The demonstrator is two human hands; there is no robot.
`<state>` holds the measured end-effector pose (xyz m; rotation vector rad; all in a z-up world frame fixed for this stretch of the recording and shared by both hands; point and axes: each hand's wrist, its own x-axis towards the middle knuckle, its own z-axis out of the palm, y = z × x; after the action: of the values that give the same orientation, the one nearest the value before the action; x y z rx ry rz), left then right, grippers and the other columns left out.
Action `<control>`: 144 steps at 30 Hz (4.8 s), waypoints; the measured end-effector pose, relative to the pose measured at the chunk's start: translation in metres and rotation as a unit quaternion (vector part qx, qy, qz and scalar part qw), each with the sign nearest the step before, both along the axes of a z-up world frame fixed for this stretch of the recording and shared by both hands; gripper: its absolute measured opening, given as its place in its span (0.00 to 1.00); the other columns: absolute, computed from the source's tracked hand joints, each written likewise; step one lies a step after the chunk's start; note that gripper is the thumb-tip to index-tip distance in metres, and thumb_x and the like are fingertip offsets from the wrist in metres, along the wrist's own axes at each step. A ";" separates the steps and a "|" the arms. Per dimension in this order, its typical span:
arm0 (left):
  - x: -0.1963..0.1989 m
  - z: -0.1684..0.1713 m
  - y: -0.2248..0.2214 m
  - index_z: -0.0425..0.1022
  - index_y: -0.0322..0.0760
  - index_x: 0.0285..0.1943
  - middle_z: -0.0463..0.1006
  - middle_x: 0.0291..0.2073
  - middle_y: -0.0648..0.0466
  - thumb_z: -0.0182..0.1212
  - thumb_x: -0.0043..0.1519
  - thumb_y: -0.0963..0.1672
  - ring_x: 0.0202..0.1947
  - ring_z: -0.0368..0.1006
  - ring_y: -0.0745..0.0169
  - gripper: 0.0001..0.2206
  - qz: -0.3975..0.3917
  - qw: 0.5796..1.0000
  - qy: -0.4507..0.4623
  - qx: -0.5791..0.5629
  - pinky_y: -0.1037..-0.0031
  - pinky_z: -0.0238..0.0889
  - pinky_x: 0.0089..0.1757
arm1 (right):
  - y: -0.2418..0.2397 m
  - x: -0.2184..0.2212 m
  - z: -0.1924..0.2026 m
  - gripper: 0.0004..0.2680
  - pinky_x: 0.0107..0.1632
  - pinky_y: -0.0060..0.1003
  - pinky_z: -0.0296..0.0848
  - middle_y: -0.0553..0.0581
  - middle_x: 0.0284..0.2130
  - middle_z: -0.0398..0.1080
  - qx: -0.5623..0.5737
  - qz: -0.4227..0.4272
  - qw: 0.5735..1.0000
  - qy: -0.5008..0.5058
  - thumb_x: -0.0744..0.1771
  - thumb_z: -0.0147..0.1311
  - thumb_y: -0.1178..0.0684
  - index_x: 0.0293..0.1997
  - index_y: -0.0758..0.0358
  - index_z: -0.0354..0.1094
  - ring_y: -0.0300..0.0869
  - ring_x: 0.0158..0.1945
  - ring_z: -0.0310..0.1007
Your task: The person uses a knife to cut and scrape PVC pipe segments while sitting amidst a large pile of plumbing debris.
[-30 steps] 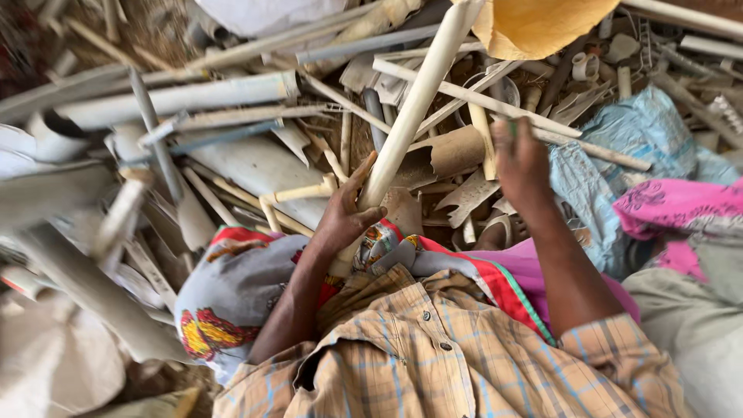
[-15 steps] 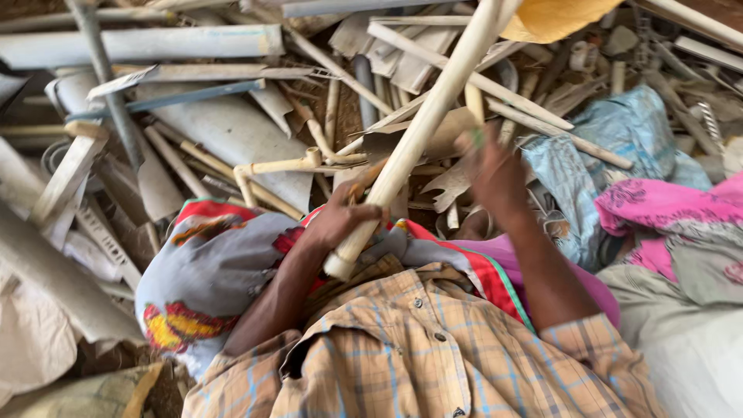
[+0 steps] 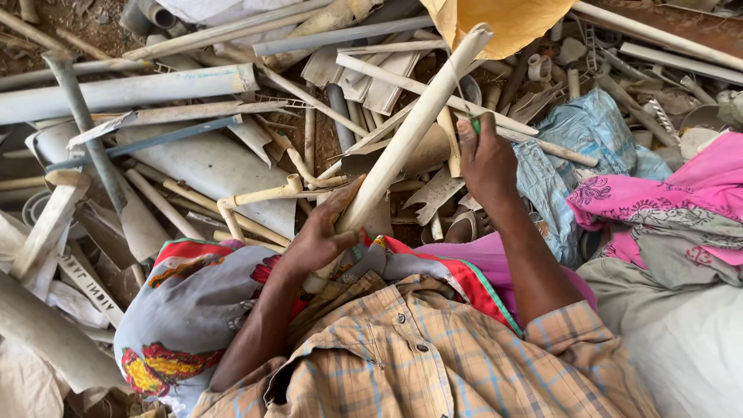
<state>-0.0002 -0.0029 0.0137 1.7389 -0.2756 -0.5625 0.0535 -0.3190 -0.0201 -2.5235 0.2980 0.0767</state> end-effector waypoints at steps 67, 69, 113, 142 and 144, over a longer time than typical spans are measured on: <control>0.149 -0.256 0.083 0.76 0.35 0.60 0.80 0.53 0.43 0.57 0.63 0.60 0.52 0.76 0.49 0.30 0.044 0.956 0.237 0.170 0.57 0.67 0.52 | 0.007 -0.074 0.105 0.22 0.31 0.28 0.65 0.56 0.28 0.66 0.439 -0.035 0.884 -0.158 0.75 0.49 0.34 0.55 0.71 0.60 0.35 0.28 0.66; 0.135 -0.273 0.054 0.79 0.33 0.57 0.83 0.50 0.43 0.63 0.61 0.59 0.50 0.79 0.51 0.29 -0.012 0.969 0.188 0.162 0.63 0.71 0.50 | 0.003 -0.074 0.103 0.22 0.32 0.27 0.65 0.56 0.28 0.66 0.427 -0.033 0.892 -0.141 0.75 0.48 0.33 0.53 0.70 0.60 0.34 0.27 0.65; 0.125 -0.379 -0.036 0.83 0.35 0.42 0.83 0.38 0.41 0.78 0.47 0.54 0.39 0.79 0.49 0.23 -0.224 0.900 0.092 0.361 0.61 0.71 0.43 | 0.038 -0.077 0.100 0.13 0.33 0.33 0.68 0.51 0.29 0.65 0.399 0.092 0.912 -0.009 0.73 0.47 0.40 0.47 0.61 0.63 0.35 0.31 0.67; 0.030 -0.091 -0.031 0.68 0.29 0.67 0.76 0.56 0.42 0.56 0.67 0.54 0.51 0.74 0.45 0.27 0.426 0.778 0.239 -0.395 0.53 0.70 0.53 | 0.079 -0.061 0.031 0.17 0.31 0.57 0.72 0.69 0.22 0.73 -0.055 0.192 0.978 0.058 0.72 0.46 0.38 0.57 0.62 0.61 0.63 0.28 0.76; 0.033 -0.097 -0.030 0.69 0.29 0.66 0.76 0.56 0.43 0.58 0.67 0.52 0.52 0.74 0.47 0.26 0.428 0.785 0.214 -0.394 0.54 0.70 0.54 | 0.091 -0.076 0.016 0.18 0.32 0.58 0.72 0.70 0.20 0.72 -0.054 0.235 0.968 0.065 0.70 0.47 0.39 0.58 0.63 0.59 0.64 0.28 0.76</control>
<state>0.0331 -0.0332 -0.0831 0.7272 0.5401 -0.0971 -0.0226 -0.2276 -0.0041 -2.6515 -0.2587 0.4222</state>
